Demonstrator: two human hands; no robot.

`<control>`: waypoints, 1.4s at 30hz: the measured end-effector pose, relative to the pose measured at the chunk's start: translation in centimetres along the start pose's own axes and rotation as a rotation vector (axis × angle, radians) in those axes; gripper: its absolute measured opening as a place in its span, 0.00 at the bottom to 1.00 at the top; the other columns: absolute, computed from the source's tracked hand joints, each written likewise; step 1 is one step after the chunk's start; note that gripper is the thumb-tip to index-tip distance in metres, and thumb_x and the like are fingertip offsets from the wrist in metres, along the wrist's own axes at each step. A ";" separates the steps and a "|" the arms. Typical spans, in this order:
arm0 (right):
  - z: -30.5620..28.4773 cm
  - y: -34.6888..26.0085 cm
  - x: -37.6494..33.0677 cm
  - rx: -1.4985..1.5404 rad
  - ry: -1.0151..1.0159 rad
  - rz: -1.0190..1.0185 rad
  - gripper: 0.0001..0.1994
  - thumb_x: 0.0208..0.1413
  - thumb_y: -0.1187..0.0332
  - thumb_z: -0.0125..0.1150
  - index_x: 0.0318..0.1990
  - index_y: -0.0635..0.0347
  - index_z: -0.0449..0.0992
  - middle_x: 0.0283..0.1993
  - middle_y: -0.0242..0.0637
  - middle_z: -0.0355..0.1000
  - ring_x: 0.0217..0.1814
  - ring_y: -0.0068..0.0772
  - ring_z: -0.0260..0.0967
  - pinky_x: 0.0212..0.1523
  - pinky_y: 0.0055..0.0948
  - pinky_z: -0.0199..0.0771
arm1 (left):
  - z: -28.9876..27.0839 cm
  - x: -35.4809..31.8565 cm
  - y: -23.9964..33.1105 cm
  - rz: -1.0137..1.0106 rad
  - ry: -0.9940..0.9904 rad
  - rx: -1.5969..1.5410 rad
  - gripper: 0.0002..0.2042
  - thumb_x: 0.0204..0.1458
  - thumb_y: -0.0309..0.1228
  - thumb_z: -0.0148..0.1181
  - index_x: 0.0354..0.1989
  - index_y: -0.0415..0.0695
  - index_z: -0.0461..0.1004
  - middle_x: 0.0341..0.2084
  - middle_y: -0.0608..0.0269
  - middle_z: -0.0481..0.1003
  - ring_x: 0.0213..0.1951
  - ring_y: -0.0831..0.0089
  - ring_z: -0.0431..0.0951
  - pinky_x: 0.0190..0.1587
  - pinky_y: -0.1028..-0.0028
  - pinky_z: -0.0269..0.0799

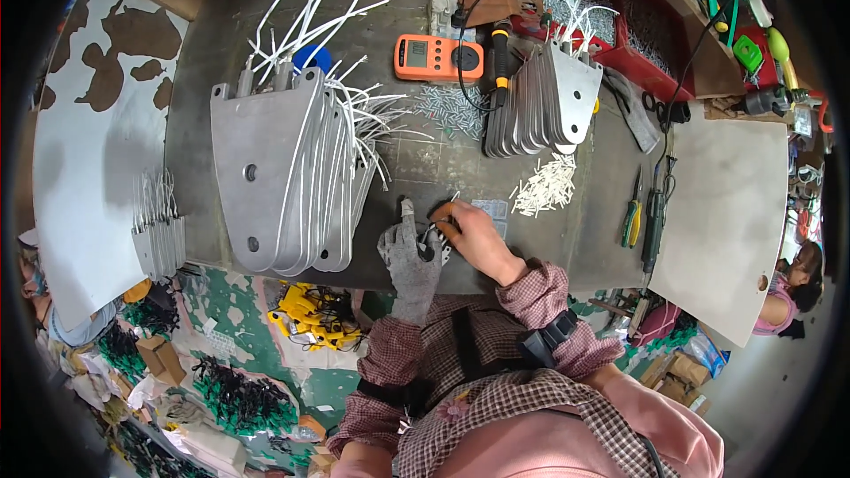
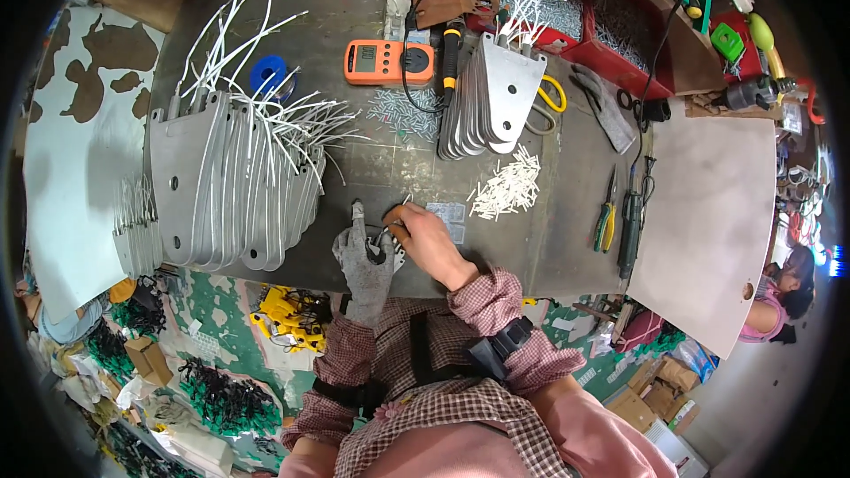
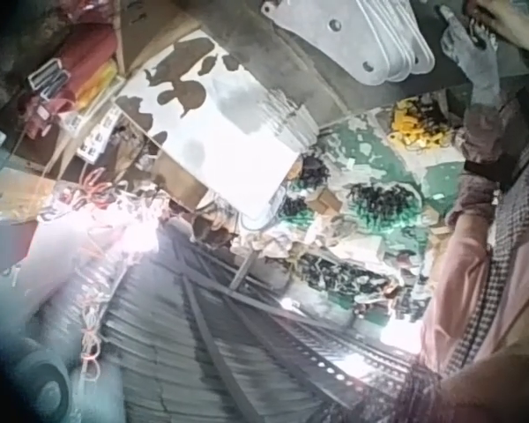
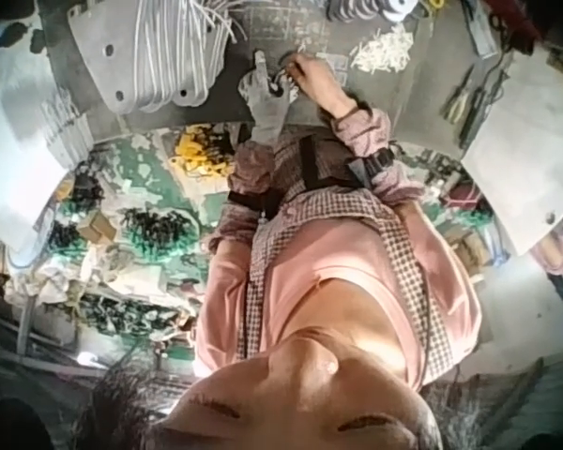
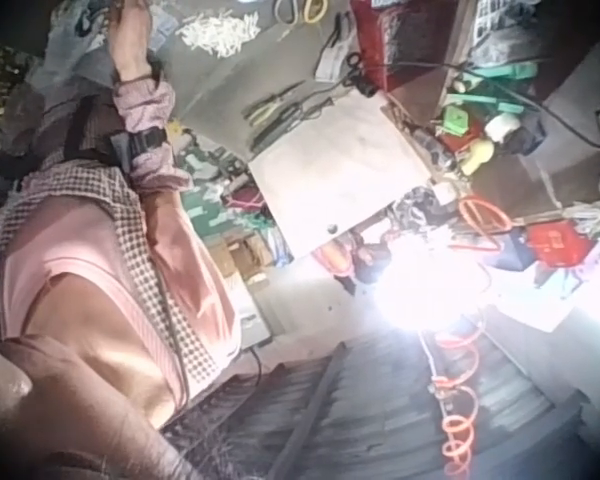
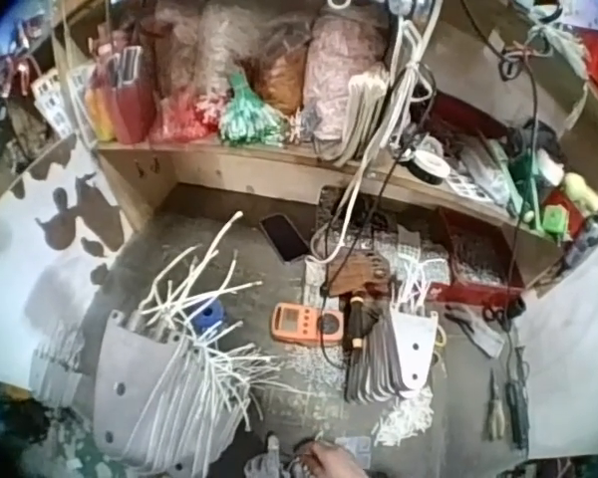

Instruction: Assembling small connectors and wires onto metal plates at a workbench.

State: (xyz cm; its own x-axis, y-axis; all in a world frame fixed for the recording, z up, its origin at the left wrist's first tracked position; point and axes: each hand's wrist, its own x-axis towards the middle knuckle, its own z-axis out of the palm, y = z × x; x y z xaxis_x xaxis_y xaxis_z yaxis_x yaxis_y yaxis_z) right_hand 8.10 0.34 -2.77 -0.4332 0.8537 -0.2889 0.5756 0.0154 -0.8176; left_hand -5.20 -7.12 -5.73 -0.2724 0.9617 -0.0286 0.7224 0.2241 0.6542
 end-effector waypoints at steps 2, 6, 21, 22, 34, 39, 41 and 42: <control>-0.1 0.1 -0.2 -0.013 0.005 -0.013 0.08 0.58 0.76 0.62 0.45 0.63 0.78 0.43 0.48 0.77 0.43 0.52 0.76 0.43 0.38 0.74 | 0.0 0.5 0.3 -0.016 -0.022 -0.014 0.37 0.51 0.32 0.65 0.71 0.38 0.59 0.41 0.49 0.74 0.49 0.51 0.72 0.57 0.54 0.63; -0.2 -1.1 0.2 0.103 -0.079 0.142 0.09 0.58 0.74 0.63 0.45 0.64 0.80 0.40 0.48 0.79 0.41 0.49 0.77 0.42 0.39 0.75 | 0.1 0.0 -0.1 -0.023 0.020 -0.074 0.39 0.48 0.32 0.64 0.71 0.37 0.58 0.44 0.46 0.73 0.50 0.47 0.70 0.57 0.51 0.61; -4.8 3.4 -1.1 0.318 0.363 0.234 0.14 0.61 0.68 0.65 0.52 0.63 0.77 0.29 0.34 0.74 0.29 0.23 0.68 0.31 0.26 0.70 | -3.3 -2.4 0.0 0.150 -0.322 0.214 0.44 0.47 0.46 0.70 0.72 0.44 0.57 0.63 0.49 0.63 0.62 0.46 0.63 0.63 0.49 0.59; -4.6 3.5 -2.2 0.306 0.386 0.241 0.13 0.61 0.68 0.65 0.51 0.63 0.77 0.27 0.31 0.72 0.27 0.20 0.66 0.29 0.25 0.67 | -3.5 -2.5 0.2 0.112 -0.345 0.188 0.44 0.47 0.46 0.70 0.72 0.43 0.56 0.64 0.48 0.63 0.63 0.44 0.61 0.65 0.50 0.58; -3.9 -1.7 -4.7 0.636 0.255 0.123 0.11 0.65 0.74 0.59 0.52 0.66 0.77 0.31 0.23 0.71 0.28 0.13 0.63 0.28 0.17 0.66 | -25.1 11.4 9.2 0.343 0.285 -0.110 0.44 0.49 0.42 0.71 0.72 0.40 0.54 0.69 0.44 0.59 0.70 0.40 0.55 0.71 0.49 0.52; -3.7 -3.9 -4.9 0.576 0.053 0.051 0.13 0.68 0.69 0.54 0.56 0.64 0.76 0.37 0.27 0.74 0.31 0.14 0.66 0.31 0.19 0.68 | -24.8 12.2 9.4 0.402 0.262 -0.197 0.44 0.50 0.33 0.73 0.74 0.39 0.53 0.70 0.51 0.59 0.71 0.60 0.60 0.70 0.63 0.58; -4.1 -4.4 -4.7 0.693 -0.072 -0.158 0.16 0.71 0.65 0.50 0.59 0.62 0.75 0.36 0.27 0.74 0.32 0.16 0.65 0.33 0.20 0.68 | -24.2 9.0 11.8 0.540 0.363 -0.147 0.39 0.51 0.31 0.69 0.72 0.40 0.57 0.70 0.46 0.57 0.70 0.54 0.59 0.70 0.59 0.58; -4.2 -5.9 -5.1 0.781 -0.142 -0.297 0.17 0.72 0.64 0.47 0.60 0.62 0.75 0.36 0.27 0.74 0.33 0.17 0.65 0.34 0.20 0.68 | -23.8 6.2 12.5 0.578 0.369 -0.181 0.37 0.52 0.29 0.68 0.71 0.41 0.59 0.71 0.44 0.55 0.71 0.51 0.59 0.70 0.57 0.58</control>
State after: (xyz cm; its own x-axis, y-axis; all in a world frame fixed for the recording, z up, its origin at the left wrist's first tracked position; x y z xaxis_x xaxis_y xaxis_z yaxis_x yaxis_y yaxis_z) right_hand 9.84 -1.89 5.65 -0.6037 0.7968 -0.0251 -0.1976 -0.1801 -0.9636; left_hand -12.97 -2.12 20.29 -0.0982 0.7955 0.5980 0.7080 -0.3664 0.6037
